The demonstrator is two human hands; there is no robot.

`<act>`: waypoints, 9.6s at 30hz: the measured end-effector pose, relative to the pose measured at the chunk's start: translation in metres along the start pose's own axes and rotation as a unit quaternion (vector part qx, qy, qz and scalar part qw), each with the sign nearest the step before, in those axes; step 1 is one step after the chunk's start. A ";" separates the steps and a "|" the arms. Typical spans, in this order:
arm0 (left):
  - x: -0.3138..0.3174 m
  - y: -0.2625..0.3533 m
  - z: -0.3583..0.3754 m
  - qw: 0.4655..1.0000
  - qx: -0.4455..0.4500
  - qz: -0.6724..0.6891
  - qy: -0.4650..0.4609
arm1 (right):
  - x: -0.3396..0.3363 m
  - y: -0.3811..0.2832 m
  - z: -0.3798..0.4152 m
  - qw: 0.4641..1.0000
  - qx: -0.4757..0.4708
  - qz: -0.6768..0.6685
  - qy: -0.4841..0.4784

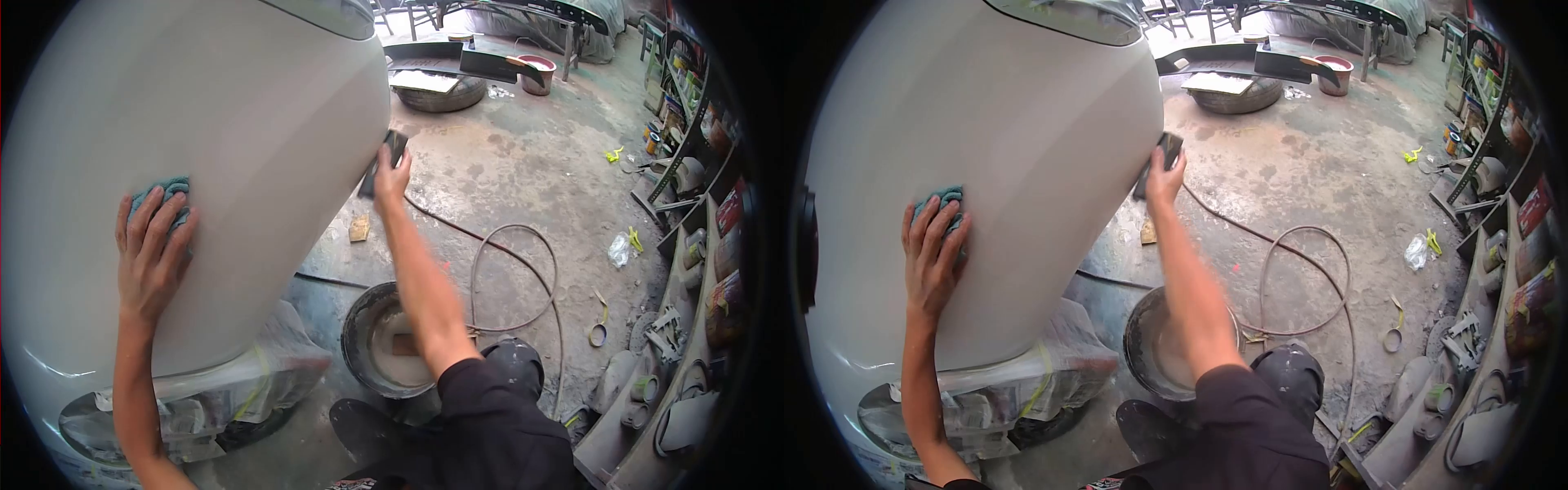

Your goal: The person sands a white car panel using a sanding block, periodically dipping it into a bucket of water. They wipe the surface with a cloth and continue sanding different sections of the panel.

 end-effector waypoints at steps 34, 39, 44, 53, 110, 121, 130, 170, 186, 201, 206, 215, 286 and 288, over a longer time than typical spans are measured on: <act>-0.001 0.000 -0.002 1.000 -0.004 0.008 -0.005 | 0.024 -0.113 -0.028 0.943 -0.283 0.176 -0.010; 0.000 -0.001 0.003 1.000 -0.002 0.016 -0.002 | 0.072 -0.039 0.165 0.852 -0.447 0.269 -0.047; 0.001 -0.001 0.003 1.000 -0.003 0.021 0.002 | 0.062 -0.084 0.093 0.833 -0.475 0.276 -0.061; 0.001 -0.002 0.003 0.999 0.005 0.033 0.000 | 0.110 -0.080 0.175 0.786 -0.501 0.357 -0.052; 0.001 -0.001 0.005 1.000 0.006 0.010 -0.012 | 0.058 -0.027 0.160 0.844 -0.460 0.267 -0.074; 0.001 0.002 0.000 0.997 0.006 -0.070 -0.021 | 0.038 -0.021 0.094 0.917 -0.345 0.200 0.019; 0.003 0.004 -0.004 0.995 0.032 -0.096 -0.009 | 0.005 -0.014 -0.007 0.968 -0.243 0.023 0.053; 0.001 0.006 -0.002 0.993 0.031 -0.110 -0.026 | 0.016 -0.091 -0.012 0.950 -0.280 0.136 -0.005; 0.001 0.007 -0.001 0.995 0.011 -0.094 -0.010 | 0.044 -0.078 0.066 0.894 -0.390 0.221 0.011; 0.002 0.003 0.003 0.999 -0.004 -0.036 0.003 | 0.072 -0.065 0.146 0.830 -0.496 0.255 -0.025; 0.003 0.002 0.004 1.000 0.000 -0.020 0.002 | 0.063 -0.094 0.088 0.840 -0.465 0.276 -0.053; 0.002 0.002 0.003 1.000 -0.002 0.002 0.006 | 0.106 -0.096 0.169 0.770 -0.539 0.341 -0.012; 0.063 0.077 -0.147 0.998 -0.031 -0.007 0.050 | -0.111 0.116 0.096 0.439 0.035 0.599 -0.668; 0.076 0.093 -0.189 0.998 -0.005 -0.025 0.053 | -0.123 0.115 0.086 0.479 0.080 0.565 -0.668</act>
Point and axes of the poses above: each hand's wrist, its own z-axis away from the middle knuckle, its own x-axis out of the palm, y = z × x, the point moved 4 cm from there along -z, towards the middle knuckle, and after that the axes turned 12 degrees about -y, right-handed, at the moved point
